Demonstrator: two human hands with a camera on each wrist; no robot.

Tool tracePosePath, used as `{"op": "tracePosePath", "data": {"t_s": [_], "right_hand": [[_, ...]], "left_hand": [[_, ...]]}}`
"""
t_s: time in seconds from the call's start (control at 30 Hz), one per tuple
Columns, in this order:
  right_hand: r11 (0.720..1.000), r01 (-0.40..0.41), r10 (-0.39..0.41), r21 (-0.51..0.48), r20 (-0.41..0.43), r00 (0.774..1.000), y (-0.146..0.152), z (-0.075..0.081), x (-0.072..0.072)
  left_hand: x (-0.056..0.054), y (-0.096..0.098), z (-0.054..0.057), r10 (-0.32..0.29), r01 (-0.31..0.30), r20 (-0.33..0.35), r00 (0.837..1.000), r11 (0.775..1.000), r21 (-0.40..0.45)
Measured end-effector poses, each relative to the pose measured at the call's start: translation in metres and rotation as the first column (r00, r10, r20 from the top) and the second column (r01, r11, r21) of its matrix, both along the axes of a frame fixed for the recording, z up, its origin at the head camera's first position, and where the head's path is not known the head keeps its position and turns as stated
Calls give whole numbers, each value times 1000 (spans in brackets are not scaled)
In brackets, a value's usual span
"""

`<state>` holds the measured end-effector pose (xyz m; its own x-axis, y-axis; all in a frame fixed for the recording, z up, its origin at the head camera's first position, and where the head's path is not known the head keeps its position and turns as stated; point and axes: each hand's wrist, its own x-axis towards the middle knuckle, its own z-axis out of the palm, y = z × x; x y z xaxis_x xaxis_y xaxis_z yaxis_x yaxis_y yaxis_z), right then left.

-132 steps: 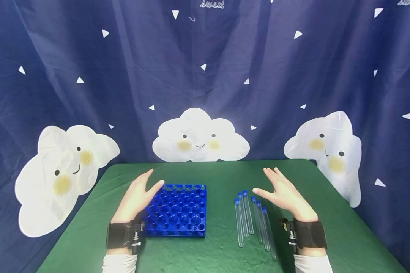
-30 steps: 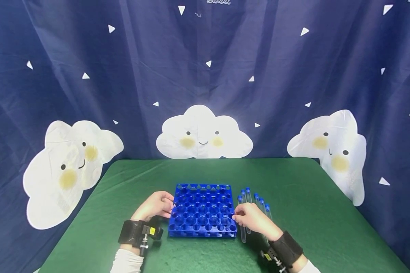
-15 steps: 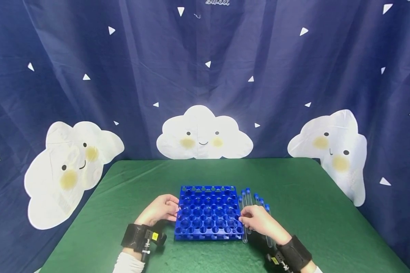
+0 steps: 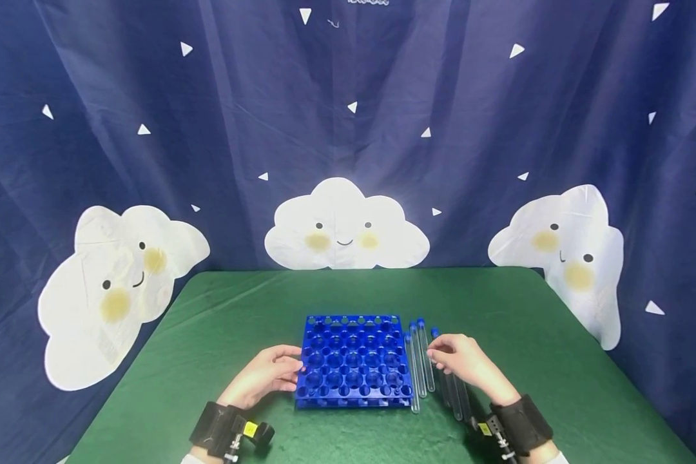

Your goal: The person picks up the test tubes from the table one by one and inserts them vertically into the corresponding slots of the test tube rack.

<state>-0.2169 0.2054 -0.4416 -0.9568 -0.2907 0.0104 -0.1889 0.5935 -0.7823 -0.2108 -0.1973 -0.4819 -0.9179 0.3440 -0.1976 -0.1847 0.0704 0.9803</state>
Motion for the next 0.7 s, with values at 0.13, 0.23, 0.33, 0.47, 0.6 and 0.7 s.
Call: {"op": "tracePosePath", "data": {"t_s": [0.13, 0.23, 0.33, 0.47, 0.6, 0.7], "right_hand": [[997, 78, -78, -21, 32, 996, 14, 4, -3], [990, 136, -135, -36, 37, 990, 24, 5, -5], [982, 188, -187, -30, 46, 981, 32, 4, -6], [969, 247, -246, -10, 86, 965, 39, 0, -8], [960, 278, -278, 19, 142, 950, 42, -4, -9], [958, 283, -288, 53, 169, 943, 43, -9, -8]], "left_hand": [[7, 0, -4, 9, -9, 15, 1000, 1000, 16], [12, 0, -5, 6, -7, 17, 1000, 1000, 27], [17, -1, -6, 1, -2, 23, 1000, 999, 43], [24, -1, -6, -4, 2, 28, 1000, 998, 58], [28, -2, -10, -19, 16, 32, 999, 997, 81], [29, -4, -14, -47, 42, 46, 998, 993, 114]]}}
